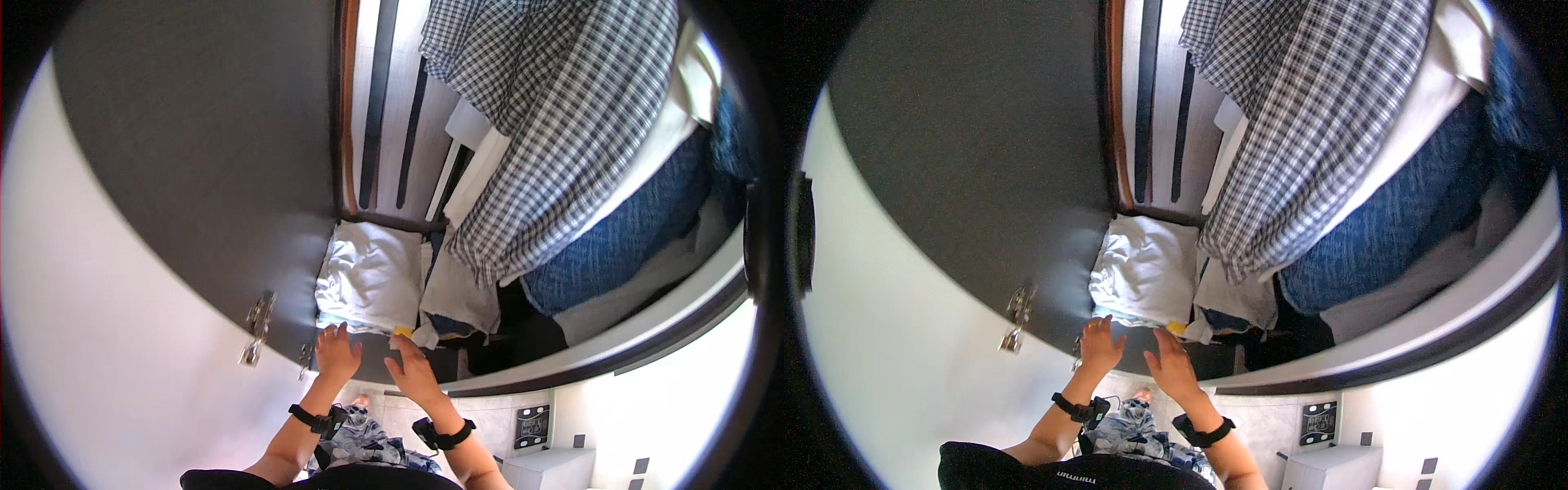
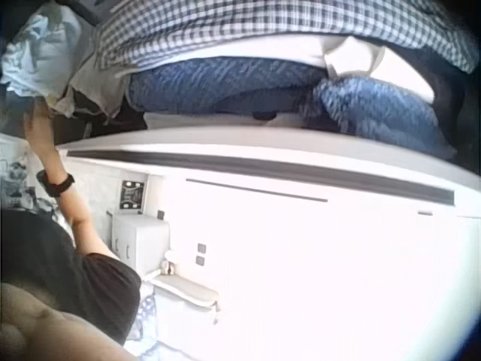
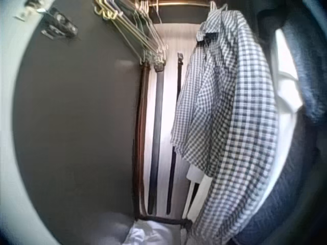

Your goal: The person removes garments from a closet, lays them flat on a bed, and folds them by hand before returning them to the closet.

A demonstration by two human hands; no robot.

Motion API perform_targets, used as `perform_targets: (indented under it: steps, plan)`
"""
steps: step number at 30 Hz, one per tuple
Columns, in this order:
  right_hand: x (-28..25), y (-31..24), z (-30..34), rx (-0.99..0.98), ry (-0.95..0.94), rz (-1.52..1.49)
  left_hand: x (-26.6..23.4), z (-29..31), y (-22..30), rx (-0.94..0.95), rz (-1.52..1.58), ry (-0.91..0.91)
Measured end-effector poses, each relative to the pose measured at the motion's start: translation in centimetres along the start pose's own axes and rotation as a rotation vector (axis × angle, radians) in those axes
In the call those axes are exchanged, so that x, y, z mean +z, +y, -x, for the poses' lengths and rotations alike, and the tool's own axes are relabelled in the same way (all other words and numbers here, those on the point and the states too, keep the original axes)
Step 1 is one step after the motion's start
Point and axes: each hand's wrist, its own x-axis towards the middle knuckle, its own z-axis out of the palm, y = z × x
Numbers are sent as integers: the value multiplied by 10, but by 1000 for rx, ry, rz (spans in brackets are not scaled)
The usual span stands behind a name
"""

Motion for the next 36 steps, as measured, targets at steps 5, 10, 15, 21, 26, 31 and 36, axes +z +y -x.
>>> perform_targets:
  steps: [5,10,15,21,26,31,36]
  plan:
    - [-24,-15,69,17,-121,-100,-26,75,-17,185,103,105]
    - [-48,-27,133,45,-87,-118,-60,147,-26,167,216,184]
    - [-66,-43,182,148,13,-124,-86,231,-43,88,291,248]
    - [-52,-43,214,64,239,-208,-100,321,-67,-45,280,352]
    - [-36,-61,219,-23,136,-258,-112,381,-72,-207,241,478]
    - [2,-82,218,-157,-67,-329,-108,443,-92,-406,213,629]
    - [51,-122,221,-309,-307,-370,-102,520,-100,-653,127,785]
